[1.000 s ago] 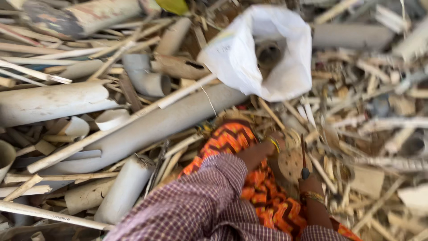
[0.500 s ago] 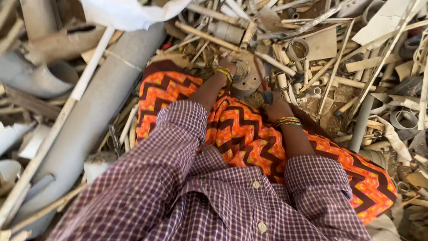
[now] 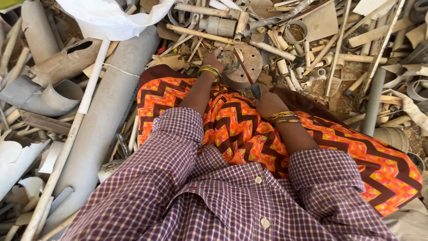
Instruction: The person uses a saw to scrape and clean the edges of discarded PVC pipe pieces while sitting in a large pile of plastic debris.
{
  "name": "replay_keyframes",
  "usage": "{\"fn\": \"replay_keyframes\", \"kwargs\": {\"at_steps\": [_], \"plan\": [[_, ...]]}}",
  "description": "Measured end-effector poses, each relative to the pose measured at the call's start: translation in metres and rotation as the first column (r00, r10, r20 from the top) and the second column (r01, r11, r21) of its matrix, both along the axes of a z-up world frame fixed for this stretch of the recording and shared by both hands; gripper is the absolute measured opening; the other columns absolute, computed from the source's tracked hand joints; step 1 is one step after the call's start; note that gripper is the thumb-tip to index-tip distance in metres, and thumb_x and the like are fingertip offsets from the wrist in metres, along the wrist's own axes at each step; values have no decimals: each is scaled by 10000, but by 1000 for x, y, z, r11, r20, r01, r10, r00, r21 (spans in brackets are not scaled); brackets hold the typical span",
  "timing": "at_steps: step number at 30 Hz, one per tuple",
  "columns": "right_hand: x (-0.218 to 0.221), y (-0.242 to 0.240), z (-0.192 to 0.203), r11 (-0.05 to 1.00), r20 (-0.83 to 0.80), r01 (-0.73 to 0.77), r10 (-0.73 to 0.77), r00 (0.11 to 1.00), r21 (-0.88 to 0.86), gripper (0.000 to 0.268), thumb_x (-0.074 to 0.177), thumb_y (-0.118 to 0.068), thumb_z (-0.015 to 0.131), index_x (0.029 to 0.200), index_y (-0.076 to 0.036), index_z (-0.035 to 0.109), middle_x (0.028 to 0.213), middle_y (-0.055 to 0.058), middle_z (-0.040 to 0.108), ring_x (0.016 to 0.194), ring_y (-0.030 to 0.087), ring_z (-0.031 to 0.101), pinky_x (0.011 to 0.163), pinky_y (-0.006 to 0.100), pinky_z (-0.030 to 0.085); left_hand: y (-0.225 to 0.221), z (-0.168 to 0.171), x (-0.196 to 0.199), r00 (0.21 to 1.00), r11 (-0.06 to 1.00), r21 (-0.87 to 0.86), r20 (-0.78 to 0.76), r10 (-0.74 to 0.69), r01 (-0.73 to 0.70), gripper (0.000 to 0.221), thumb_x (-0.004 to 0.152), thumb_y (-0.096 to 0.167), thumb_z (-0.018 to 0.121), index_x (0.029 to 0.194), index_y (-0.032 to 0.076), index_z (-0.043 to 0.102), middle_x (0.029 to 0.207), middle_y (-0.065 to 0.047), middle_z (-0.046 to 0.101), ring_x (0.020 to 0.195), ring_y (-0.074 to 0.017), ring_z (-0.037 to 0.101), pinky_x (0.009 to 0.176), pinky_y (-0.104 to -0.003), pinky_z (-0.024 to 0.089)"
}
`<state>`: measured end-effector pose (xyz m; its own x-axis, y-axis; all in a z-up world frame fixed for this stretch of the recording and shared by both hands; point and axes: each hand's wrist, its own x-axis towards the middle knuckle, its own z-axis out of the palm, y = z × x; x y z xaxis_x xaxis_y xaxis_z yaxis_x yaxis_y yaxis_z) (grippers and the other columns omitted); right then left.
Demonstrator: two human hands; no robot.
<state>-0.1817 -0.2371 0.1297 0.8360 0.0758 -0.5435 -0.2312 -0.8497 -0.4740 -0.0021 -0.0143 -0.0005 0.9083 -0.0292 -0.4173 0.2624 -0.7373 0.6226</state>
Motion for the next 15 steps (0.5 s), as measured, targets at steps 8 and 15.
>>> {"fn": "replay_keyframes", "kwargs": {"at_steps": [8, 15], "plan": [[-7, 14, 4, 994, 40, -101, 99, 994, 47, 677, 957, -245, 596, 1527, -51, 286, 979, 351, 696, 911, 514, 686, 833, 583, 546, 10, 3, -10, 995, 992, 124, 92, -29, 17, 532, 853, 220, 814, 1355, 141, 659, 1291, -167, 696, 1084, -302, 714, 954, -399, 585], [3, 9, -17, 998, 46, -42, 44, 998, -55, 516, 990, -183, 551, 1453, -56, 361, 1010, 335, 707, 938, 500, 700, 835, 592, 548, 5, -22, 0, 995, 995, 81, 73, -61, 55, 516, 840, 235, 823, 1310, 85, 674, 1299, -156, 687, 1171, -297, 675, 1020, -394, 544]]}}
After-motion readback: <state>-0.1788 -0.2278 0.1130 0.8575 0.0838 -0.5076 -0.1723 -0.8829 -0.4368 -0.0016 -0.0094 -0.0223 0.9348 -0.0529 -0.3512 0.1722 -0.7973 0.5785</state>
